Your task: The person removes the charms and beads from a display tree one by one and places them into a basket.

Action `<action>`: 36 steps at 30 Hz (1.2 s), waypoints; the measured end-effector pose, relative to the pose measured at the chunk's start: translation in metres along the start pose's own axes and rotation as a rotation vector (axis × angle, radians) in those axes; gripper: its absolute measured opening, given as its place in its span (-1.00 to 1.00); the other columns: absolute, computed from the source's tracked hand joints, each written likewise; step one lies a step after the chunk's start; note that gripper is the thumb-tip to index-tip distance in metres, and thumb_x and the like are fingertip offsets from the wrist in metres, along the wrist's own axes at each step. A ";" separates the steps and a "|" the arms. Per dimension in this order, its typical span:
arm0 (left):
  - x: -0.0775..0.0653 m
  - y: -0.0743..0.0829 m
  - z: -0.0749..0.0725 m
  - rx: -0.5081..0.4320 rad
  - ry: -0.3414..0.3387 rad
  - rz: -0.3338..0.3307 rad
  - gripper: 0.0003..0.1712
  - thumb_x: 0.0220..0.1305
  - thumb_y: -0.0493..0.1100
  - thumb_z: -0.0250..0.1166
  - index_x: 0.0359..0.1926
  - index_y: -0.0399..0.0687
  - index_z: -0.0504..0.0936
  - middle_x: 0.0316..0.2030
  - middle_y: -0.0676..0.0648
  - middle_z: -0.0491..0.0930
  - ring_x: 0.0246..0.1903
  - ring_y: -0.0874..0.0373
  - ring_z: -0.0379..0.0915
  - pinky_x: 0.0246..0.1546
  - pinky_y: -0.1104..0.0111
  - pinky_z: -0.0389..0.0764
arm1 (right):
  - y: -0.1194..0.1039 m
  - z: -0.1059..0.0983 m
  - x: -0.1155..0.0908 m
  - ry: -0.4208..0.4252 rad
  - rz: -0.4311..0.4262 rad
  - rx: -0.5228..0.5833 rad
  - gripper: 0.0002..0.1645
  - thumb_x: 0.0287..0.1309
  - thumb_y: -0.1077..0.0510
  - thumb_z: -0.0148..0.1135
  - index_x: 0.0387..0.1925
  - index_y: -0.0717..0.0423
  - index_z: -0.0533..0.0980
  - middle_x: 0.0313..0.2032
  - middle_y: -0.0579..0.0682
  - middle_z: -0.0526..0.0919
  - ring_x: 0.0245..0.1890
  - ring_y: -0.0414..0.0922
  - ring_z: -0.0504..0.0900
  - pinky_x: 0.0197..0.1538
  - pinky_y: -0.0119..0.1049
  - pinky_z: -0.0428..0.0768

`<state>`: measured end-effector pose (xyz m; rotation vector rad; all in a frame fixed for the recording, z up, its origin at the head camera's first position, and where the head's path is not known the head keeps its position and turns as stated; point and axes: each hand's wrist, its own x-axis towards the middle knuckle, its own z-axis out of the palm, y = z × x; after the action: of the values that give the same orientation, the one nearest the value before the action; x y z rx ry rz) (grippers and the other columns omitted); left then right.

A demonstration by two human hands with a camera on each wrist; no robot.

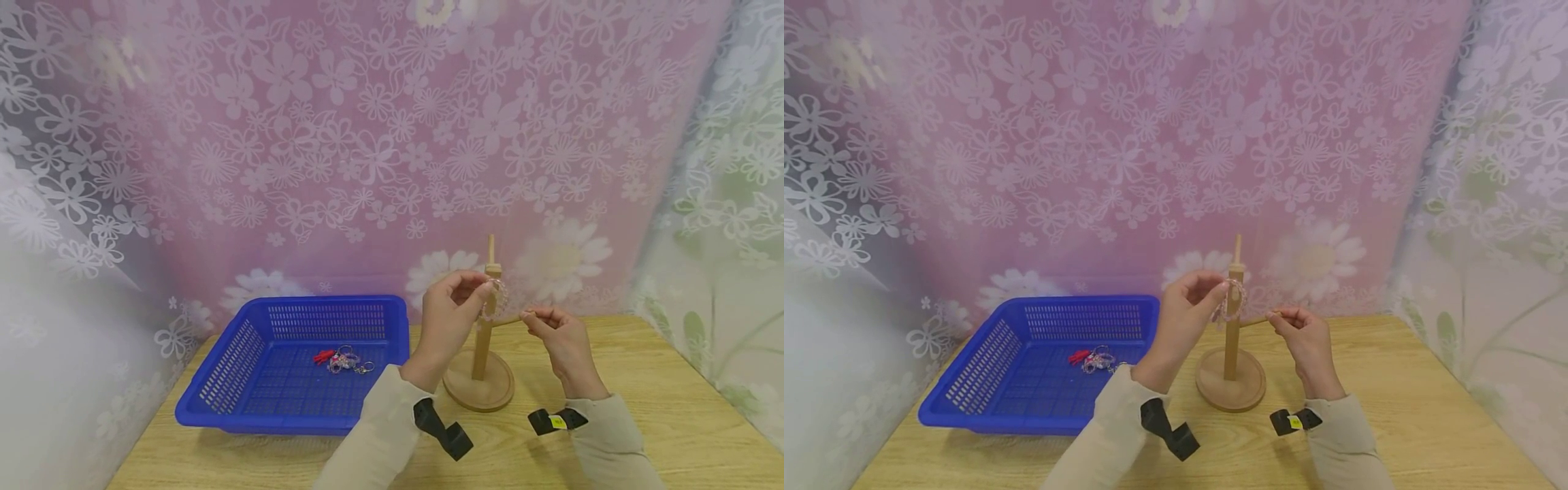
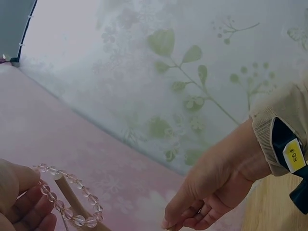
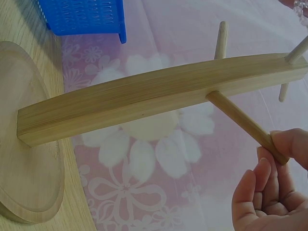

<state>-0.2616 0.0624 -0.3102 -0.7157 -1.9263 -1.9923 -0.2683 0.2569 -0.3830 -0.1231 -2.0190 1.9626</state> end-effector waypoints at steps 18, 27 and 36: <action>-0.009 0.007 -0.019 -0.105 -0.055 -0.027 -0.82 0.22 -0.28 0.28 -0.19 -0.32 0.62 -0.27 -0.22 0.61 -0.47 0.36 0.43 -0.49 0.55 0.46 | 0.000 0.000 -0.001 -0.007 -0.016 0.000 -0.92 0.14 0.14 0.31 -0.46 -0.04 0.60 -0.40 -0.35 0.61 -0.38 -0.36 0.56 -0.27 -0.54 0.55; -0.014 0.000 -0.036 -0.060 -0.021 -0.045 -0.83 0.22 -0.21 0.30 -0.20 -0.21 0.66 -0.33 -0.16 0.64 -0.51 0.30 0.43 -0.52 0.52 0.45 | 0.001 -0.001 -0.001 -0.014 -0.029 0.008 -0.94 0.13 0.14 0.31 -0.44 -0.01 0.60 -0.38 -0.33 0.61 -0.36 -0.35 0.57 -0.25 -0.55 0.55; -0.022 -0.009 -0.060 -0.013 0.010 -0.081 -0.81 0.23 -0.18 0.29 -0.18 -0.17 0.66 -0.29 -0.18 0.64 -0.48 0.20 0.45 -0.48 0.46 0.47 | 0.002 0.000 -0.002 -0.017 -0.023 0.020 -0.93 0.13 0.15 0.32 -0.42 0.06 0.60 -0.38 -0.31 0.61 -0.34 -0.34 0.57 -0.24 -0.53 0.56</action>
<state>-0.2573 0.0012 -0.3284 -0.6401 -1.9680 -2.0533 -0.2668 0.2568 -0.3849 -0.0787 -2.0014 1.9760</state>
